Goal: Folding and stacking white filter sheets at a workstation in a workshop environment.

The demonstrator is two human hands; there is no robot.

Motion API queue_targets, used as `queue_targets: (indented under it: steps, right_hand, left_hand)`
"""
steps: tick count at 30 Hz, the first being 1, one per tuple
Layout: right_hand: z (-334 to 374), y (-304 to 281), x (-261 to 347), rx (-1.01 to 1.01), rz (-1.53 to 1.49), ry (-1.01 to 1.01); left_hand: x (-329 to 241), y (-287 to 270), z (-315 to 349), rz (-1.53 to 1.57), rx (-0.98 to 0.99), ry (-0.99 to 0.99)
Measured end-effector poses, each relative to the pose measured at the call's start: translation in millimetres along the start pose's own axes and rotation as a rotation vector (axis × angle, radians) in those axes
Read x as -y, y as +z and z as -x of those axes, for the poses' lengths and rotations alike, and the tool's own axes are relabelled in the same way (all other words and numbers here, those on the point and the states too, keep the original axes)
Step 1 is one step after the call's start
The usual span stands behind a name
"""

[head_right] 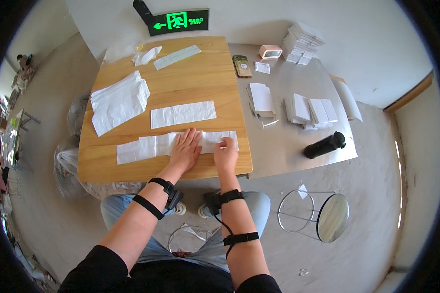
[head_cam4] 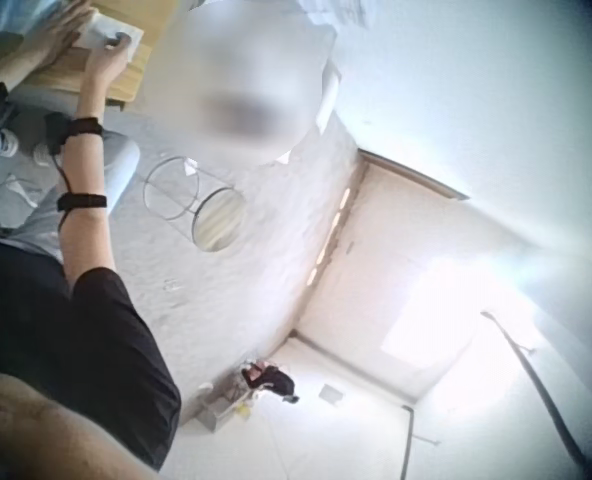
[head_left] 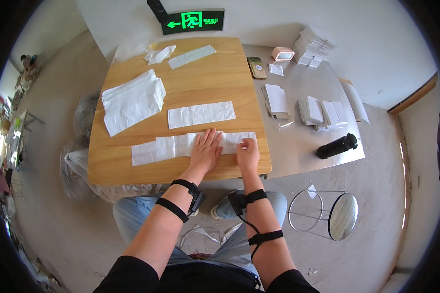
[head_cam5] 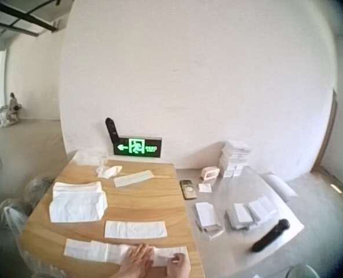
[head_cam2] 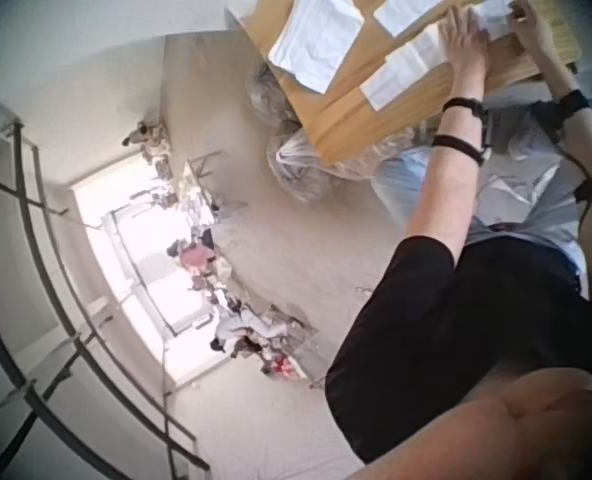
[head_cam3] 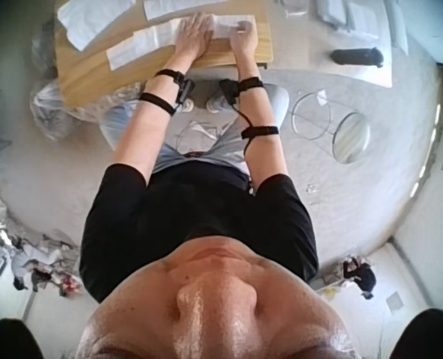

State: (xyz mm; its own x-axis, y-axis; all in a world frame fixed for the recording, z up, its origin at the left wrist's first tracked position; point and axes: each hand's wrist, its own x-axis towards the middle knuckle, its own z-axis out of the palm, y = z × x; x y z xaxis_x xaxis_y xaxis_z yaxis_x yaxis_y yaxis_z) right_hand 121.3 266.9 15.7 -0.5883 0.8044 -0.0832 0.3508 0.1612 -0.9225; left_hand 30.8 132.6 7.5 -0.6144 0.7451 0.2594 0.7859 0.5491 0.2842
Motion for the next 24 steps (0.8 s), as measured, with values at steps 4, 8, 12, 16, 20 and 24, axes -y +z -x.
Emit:
queue_targets:
  steps: [4,8,12,16,20,24]
  right_hand:
    - [-5,-35,17,-0.181,0.689,-0.089]
    - [-12,-40,15,-0.049,0.762,-0.003]
    - [-17,-39,9,-0.080,0.762,-0.118]
    - [-12,-30,25,-0.101,0.394,-0.074]
    - [-3,-19,42,-0.169,0.242,-0.195]
    - [-19,-33,12,-0.376,0.594,-0.156]
  left_hand:
    - [5,-2,4,-0.017,-0.017,0.005]
    - [6,1,4,-0.007,-0.014,-0.003]
    - [0,0,3,0.004,0.038,-0.011]
    - [3,-5,3,-0.028,0.108,-0.041]
    - [7,-14,1,-0.008,0.214,-0.048]
    - [5,-12,0,0.031,0.152,0.067]
